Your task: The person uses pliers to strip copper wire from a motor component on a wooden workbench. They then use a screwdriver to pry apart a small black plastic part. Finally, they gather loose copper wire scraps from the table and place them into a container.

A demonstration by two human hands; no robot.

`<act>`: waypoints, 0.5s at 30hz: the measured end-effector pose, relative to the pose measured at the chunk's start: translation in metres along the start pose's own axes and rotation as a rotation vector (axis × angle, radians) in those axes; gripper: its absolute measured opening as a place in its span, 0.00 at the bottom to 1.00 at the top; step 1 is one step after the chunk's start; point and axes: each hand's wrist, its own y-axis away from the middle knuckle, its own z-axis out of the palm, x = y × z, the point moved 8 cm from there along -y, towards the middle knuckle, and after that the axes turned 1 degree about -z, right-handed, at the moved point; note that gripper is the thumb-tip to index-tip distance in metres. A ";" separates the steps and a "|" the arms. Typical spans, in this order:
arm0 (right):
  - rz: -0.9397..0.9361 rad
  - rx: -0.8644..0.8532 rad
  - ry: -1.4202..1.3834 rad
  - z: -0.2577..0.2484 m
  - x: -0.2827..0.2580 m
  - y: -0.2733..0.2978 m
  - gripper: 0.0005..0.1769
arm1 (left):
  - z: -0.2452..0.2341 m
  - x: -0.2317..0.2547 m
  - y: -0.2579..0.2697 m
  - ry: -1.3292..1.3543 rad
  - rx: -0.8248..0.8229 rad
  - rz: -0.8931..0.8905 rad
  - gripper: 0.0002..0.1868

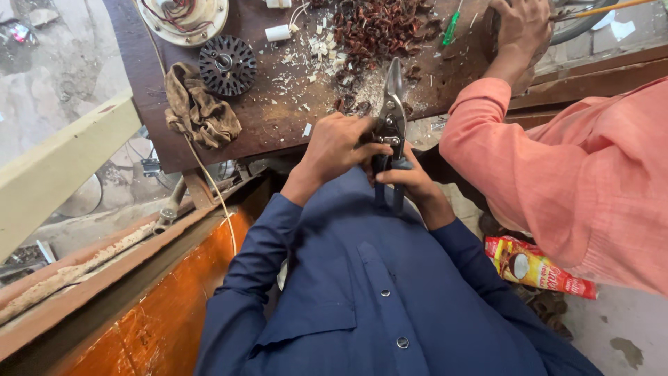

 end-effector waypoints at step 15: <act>0.663 0.566 0.369 -0.200 0.268 -0.028 0.14 | 0.004 -0.083 0.116 0.097 0.081 -0.676 0.18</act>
